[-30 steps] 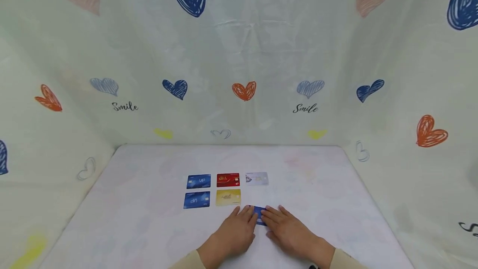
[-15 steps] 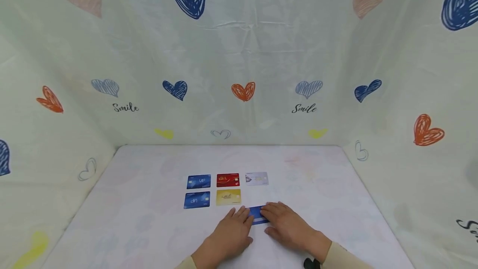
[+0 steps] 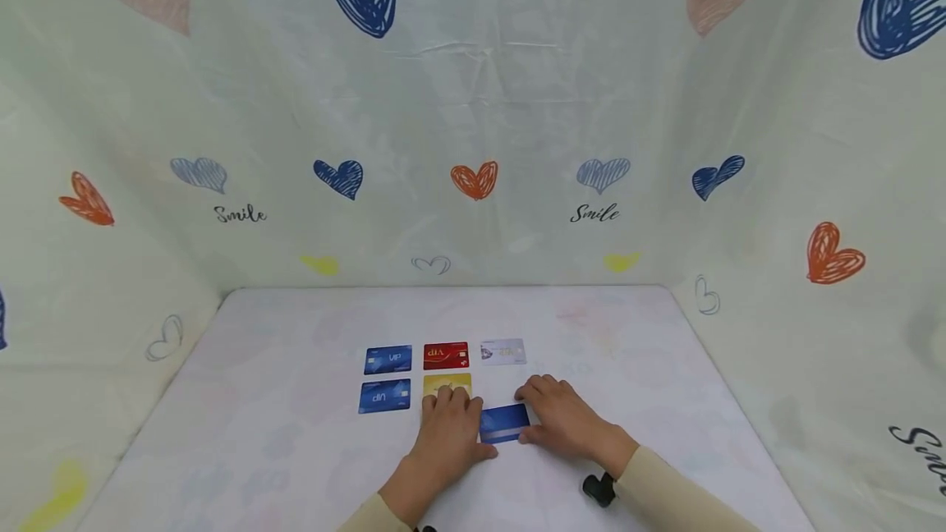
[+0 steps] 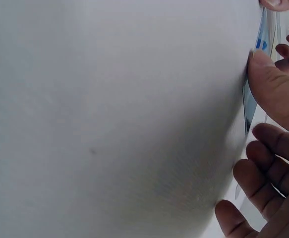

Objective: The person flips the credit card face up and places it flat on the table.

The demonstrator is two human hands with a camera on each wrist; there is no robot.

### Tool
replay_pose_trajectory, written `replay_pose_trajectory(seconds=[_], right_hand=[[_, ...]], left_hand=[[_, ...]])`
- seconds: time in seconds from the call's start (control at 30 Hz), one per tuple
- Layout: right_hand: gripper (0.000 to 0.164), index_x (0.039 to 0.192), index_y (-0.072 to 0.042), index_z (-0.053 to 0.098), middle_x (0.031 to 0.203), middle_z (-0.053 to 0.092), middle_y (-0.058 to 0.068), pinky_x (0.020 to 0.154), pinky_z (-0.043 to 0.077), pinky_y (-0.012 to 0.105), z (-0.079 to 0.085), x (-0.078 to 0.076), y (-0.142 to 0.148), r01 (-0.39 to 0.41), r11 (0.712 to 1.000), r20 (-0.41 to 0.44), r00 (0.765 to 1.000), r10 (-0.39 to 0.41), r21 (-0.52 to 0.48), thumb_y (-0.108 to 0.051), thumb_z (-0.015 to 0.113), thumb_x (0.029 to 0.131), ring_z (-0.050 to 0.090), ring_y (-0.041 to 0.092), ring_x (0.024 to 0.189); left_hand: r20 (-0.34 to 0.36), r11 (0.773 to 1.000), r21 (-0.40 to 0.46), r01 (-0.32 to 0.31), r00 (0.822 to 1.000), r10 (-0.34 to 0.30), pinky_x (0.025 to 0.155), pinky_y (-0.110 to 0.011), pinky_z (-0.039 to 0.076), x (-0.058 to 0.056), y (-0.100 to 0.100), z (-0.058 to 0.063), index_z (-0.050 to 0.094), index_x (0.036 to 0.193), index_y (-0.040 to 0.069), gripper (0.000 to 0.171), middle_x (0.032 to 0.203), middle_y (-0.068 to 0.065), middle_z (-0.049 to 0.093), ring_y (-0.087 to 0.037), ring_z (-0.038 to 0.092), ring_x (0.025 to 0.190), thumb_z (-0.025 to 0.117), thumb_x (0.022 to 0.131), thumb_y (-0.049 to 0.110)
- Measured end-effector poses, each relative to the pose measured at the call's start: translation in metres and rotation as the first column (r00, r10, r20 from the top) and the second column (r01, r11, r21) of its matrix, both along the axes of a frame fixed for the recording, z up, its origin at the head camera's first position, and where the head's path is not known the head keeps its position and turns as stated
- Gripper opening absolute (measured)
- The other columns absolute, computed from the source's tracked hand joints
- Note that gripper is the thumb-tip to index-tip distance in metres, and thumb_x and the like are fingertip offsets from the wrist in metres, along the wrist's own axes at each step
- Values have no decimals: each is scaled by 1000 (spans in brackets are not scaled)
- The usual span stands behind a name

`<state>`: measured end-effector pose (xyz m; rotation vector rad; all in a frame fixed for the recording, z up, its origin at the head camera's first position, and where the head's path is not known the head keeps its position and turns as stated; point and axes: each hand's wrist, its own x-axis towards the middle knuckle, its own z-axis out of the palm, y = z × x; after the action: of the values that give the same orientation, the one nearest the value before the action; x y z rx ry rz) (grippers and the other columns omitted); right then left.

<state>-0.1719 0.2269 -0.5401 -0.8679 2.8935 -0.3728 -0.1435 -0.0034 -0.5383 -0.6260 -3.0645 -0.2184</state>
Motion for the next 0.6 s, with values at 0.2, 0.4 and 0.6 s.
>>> replay_pose_trajectory(seconds=[0.2,0.4,0.6], right_hand=[[45,119,-15,68,113,63,-5,95,52,48,2,-7,-2,-36,999,26,999,36,7,-44,84,89,54,14,104],[45,115,-15,64,107,60,-7,89,49,42,3,-10,1,-30,999,15,999,31,-21,-42,86,87,51,10,99],[45,116,-15,63,109,59,-7,92,49,44,3,-7,-2,-3,999,48,999,5,-42,-40,86,87,52,12,103]], left_hand=[[53,1000,15,-22,998,21,91,-49,42,-1,-1,0,72,129,10,77,105,-7,61,-27,47,104,89,75,62],[9,1000,16,-2,1000,2,91,-48,42,-2,1,0,74,126,11,74,104,-6,60,-25,46,101,90,74,61],[36,999,31,14,999,-15,95,-51,44,-4,1,4,74,124,9,73,108,-7,61,-27,47,104,91,74,60]])
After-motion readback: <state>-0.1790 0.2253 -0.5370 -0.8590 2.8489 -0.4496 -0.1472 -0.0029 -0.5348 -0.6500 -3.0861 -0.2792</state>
